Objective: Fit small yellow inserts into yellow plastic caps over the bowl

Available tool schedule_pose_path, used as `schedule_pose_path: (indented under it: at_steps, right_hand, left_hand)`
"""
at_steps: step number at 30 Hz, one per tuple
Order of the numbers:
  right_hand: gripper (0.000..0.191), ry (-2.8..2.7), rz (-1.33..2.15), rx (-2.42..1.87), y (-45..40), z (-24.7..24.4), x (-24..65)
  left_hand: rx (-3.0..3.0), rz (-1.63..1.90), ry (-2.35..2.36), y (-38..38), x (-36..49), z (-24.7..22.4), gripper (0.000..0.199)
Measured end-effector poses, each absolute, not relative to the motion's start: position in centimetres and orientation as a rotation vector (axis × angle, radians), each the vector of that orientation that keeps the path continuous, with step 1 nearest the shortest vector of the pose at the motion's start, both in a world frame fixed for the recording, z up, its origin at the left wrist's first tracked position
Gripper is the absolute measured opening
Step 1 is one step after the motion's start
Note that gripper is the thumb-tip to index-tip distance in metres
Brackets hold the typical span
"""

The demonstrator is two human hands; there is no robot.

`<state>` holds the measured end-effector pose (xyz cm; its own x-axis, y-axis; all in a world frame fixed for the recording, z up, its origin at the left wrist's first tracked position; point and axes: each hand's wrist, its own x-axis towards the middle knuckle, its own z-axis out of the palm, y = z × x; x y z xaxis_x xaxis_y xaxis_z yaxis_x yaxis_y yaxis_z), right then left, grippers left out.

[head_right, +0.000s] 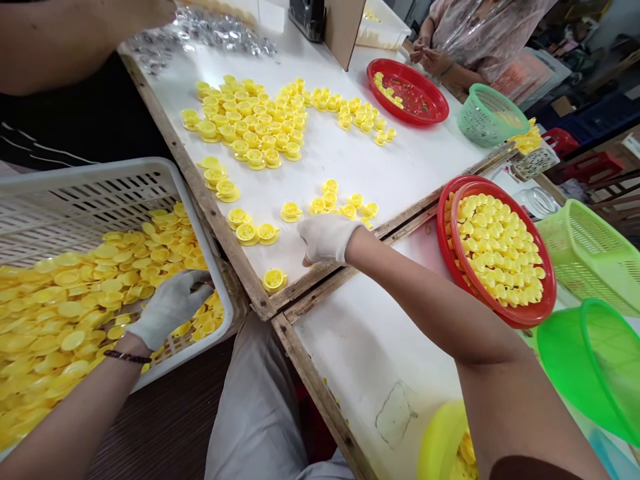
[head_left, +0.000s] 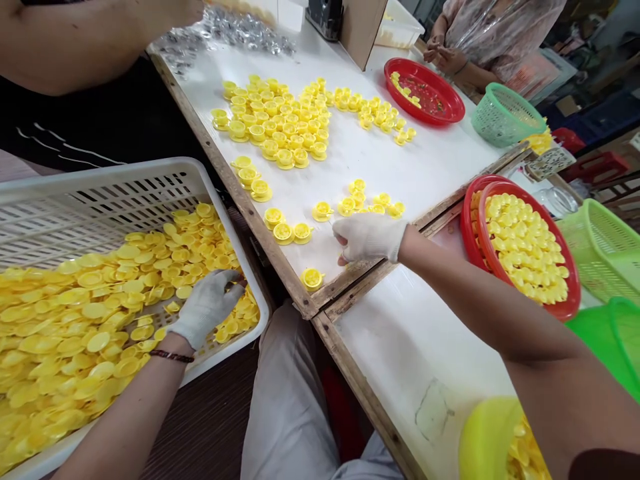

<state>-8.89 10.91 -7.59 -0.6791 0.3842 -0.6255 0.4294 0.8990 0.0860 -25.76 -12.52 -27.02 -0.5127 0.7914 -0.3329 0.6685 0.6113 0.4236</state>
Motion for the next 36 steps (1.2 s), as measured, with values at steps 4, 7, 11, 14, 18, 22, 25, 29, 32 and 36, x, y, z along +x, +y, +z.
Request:
schedule_pose_path:
  at_steps: [4, 7, 11, 14, 18, 22, 25, 29, 32, 36]
  right_hand:
    - [0.025, 2.415, -0.111, 0.501, 9.7, -9.1, -8.7]
    - [0.022, 2.5, -0.202, 0.467, 9.8, -9.5, -8.2]
    - [0.017, 2.546, -0.361, 0.447, 10.9, -9.4, -7.7]
    - [0.017, 2.64, -0.476, 0.49, 12.4, -8.9, -8.4]
    - [0.016, 2.87, -0.494, 0.55, 14.4, -8.3, -10.6]
    - [0.019, 2.937, -0.362, 0.568, 15.2, -7.8, -12.3]
    - [0.021, 2.896, -0.264, 0.586, 14.5, -7.2, -12.0]
    - [0.013, 2.65, -0.251, 0.705, 12.6, -7.5, -9.6]
    - [0.007, 2.604, -0.264, 0.715, 11.5, -9.1, -7.9]
    - [0.018, 2.741, -0.341, 0.636, 11.6, -10.8, -7.0]
  left_hand:
    - [1.143, 0.339, 2.34, -12.5, -25.8, -27.2, 0.053]
    - [1.152, 0.336, 2.336, -12.5, -25.9, -27.4, 0.053]
    - [1.158, 0.338, 2.337, -12.5, -25.9, -27.4, 0.054]
    - [1.164, 0.342, 2.344, -12.6, -25.9, -27.4, 0.053]
    - [1.179, 0.345, 2.34, -12.6, -25.8, -27.3, 0.054]
    - [1.152, 0.328, 2.334, -12.5, -25.8, -27.1, 0.052]
    - [1.147, 0.342, 2.335, -12.5, -25.8, -27.1, 0.051]
    - [1.176, 0.35, 2.34, -12.5, -25.7, -27.1, 0.05]
    - [1.177, 0.346, 2.342, -12.5, -25.6, -27.1, 0.049]
    - [1.161, 0.355, 2.348, -12.6, -25.6, -27.1, 0.05]
